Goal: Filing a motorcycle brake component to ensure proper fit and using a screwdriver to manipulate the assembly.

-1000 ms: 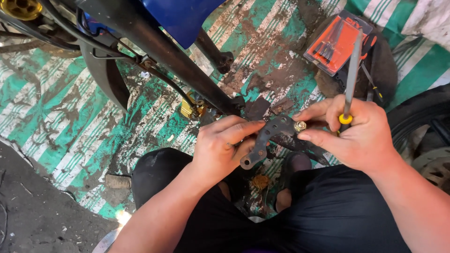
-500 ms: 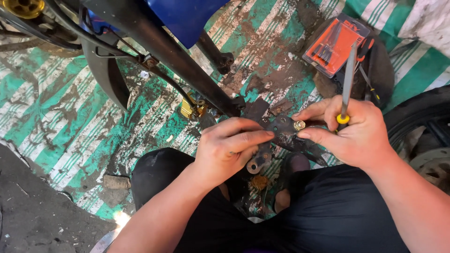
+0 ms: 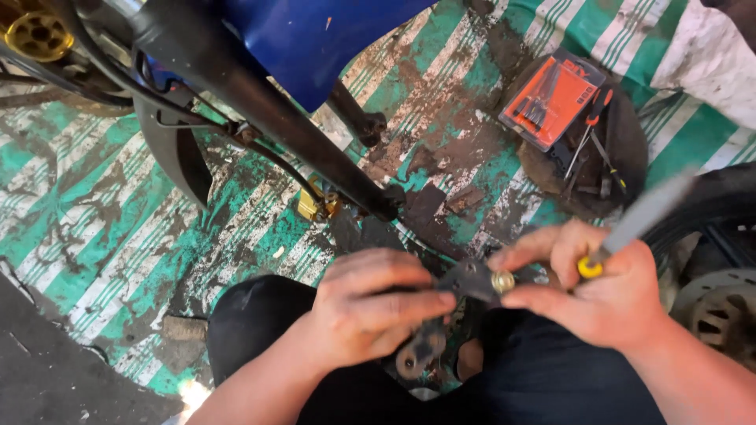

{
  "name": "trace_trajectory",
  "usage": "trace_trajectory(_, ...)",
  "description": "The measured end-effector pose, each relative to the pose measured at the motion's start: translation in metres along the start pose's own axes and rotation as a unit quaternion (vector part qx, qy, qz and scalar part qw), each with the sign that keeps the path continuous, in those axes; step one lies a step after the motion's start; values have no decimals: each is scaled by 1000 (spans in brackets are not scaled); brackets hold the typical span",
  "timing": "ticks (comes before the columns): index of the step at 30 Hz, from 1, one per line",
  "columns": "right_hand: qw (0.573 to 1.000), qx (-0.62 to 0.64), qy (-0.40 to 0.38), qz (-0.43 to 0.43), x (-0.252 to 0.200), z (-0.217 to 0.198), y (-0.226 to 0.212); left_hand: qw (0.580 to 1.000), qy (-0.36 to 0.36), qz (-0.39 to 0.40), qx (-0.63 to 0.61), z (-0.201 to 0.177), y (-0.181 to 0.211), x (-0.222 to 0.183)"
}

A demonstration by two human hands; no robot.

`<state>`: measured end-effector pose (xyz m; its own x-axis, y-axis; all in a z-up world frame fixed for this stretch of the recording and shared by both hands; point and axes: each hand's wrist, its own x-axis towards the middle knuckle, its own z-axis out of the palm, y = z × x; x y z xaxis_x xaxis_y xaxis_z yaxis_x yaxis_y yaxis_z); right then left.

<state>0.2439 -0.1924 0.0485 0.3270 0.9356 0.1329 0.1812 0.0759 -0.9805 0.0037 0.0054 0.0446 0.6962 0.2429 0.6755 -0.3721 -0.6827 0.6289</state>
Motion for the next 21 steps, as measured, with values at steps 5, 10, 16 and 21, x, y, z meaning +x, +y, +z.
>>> trace_trajectory(5, 999, -34, -15, -13, -3, -2, -7, 999, -23, 6, -42, -6, 6, 6)
trace_trajectory(10, 999, -41, -24, -18, 3, 1, -20, 996, -41, -5, -75, -10, 10, 8)
trace_trajectory(16, 999, -20, -17, 18, 1, -6, 2, 998, -33, -33, -53, -1, -1, 5)
trace_trajectory(21, 989, -77, 30, 126, 23, -2, 14, 992, 28, -100, 67, 12, -4, 0)
